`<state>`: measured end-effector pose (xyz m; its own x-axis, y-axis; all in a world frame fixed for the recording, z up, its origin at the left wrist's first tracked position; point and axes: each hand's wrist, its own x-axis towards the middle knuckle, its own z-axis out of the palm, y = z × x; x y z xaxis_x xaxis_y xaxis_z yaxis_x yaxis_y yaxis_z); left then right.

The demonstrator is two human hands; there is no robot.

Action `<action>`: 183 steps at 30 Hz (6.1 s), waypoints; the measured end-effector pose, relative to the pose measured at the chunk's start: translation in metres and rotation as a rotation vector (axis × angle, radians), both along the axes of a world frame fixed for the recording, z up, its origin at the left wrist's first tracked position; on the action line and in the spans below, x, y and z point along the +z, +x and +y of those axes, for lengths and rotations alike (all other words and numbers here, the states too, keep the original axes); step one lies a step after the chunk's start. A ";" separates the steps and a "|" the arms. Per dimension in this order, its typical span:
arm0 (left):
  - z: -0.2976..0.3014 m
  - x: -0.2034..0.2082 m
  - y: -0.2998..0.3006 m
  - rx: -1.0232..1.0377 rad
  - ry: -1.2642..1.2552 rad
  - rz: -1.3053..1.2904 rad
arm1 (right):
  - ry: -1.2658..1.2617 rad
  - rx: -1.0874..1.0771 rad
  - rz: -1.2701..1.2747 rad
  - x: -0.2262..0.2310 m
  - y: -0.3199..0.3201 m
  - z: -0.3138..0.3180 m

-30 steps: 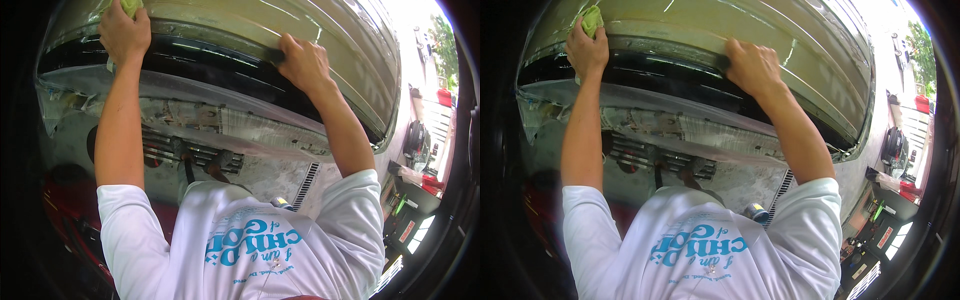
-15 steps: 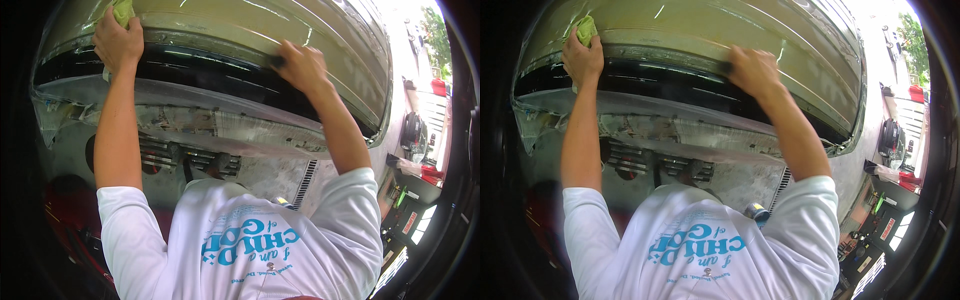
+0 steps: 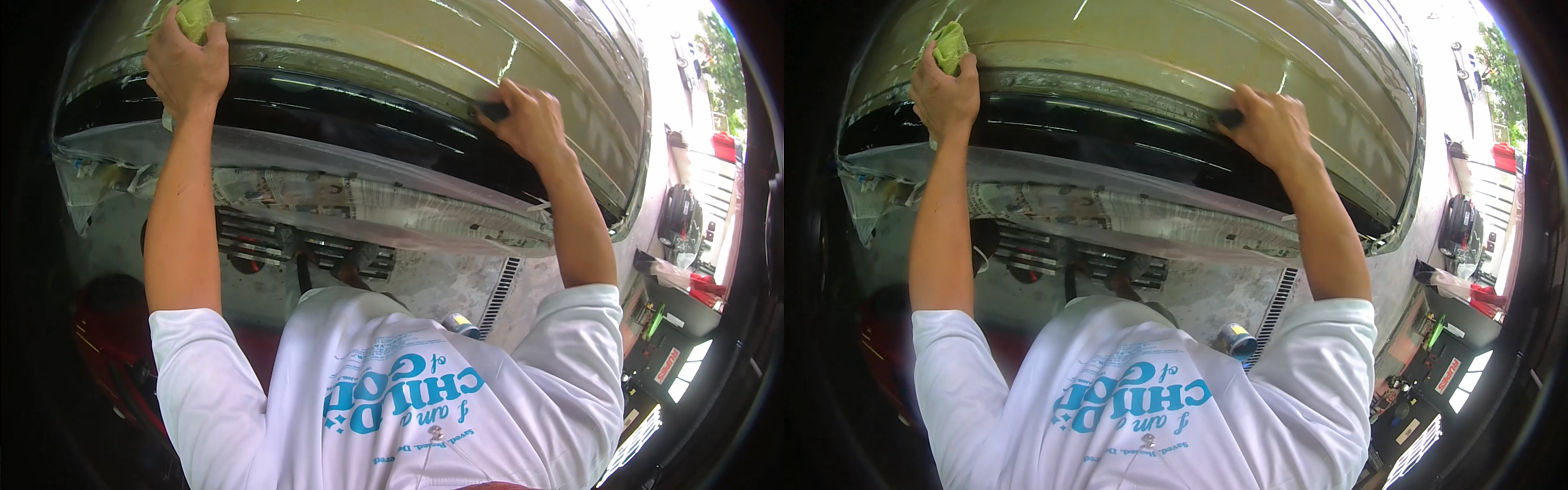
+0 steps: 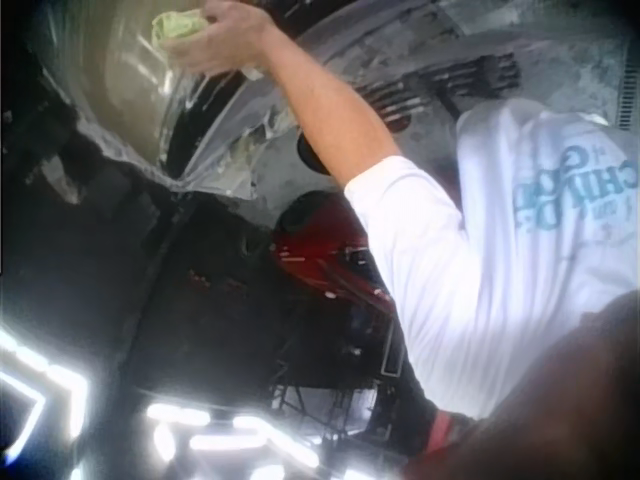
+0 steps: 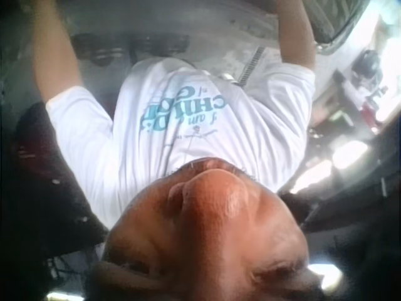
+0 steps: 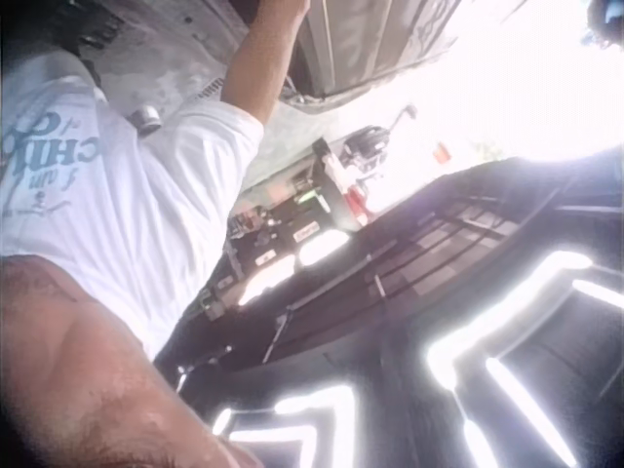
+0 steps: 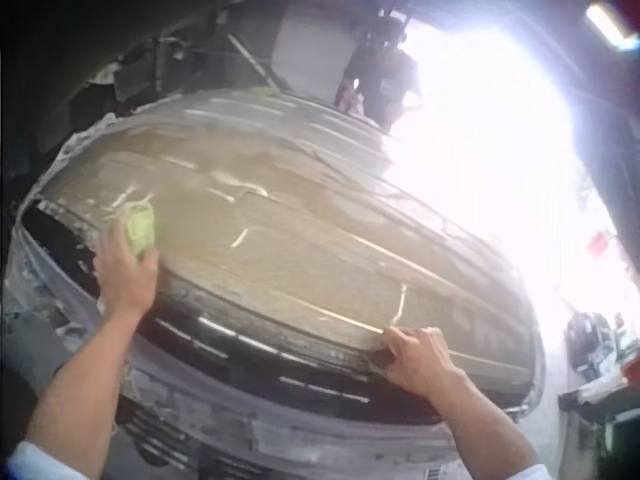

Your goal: The person wipes the hood of a red car with a green microfiber cloth and a black squeegee. The hood is partially masked with newspaper and tape. The person repeatedly wipes and scrapes the same area of the hood.

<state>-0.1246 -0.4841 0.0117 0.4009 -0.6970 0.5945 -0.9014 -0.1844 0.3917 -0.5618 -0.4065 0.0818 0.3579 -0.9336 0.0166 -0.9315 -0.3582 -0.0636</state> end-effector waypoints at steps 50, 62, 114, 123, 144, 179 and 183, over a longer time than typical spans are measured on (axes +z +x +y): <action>-0.002 -0.005 0.000 -0.013 -0.032 -0.012 | -0.011 0.012 0.062 -0.002 -0.022 0.009; -0.005 0.002 -0.006 -0.113 -0.032 -0.043 | -0.014 0.157 0.010 0.004 0.170 -0.053; -0.003 0.004 -0.009 0.022 0.043 -0.080 | -0.082 -0.002 0.002 -0.021 -0.099 0.046; -0.005 0.003 0.003 0.001 0.045 -0.063 | -0.026 -0.001 0.039 -0.012 -0.088 0.036; -0.011 0.001 0.000 0.013 0.100 -0.106 | -0.193 0.044 0.096 -0.001 -0.127 0.042; -0.010 0.008 -0.009 -0.002 0.093 -0.095 | -0.069 -0.064 -0.076 -0.024 -0.116 0.042; -0.016 -0.001 0.004 -0.019 0.046 -0.141 | -0.115 -0.001 -0.027 -0.025 -0.073 0.028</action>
<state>-0.1203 -0.4999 0.0111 0.3021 -0.7317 0.6111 -0.9504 -0.1814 0.2527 -0.6346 -0.3783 0.0563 0.3552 -0.9252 0.1336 -0.9302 -0.3639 -0.0475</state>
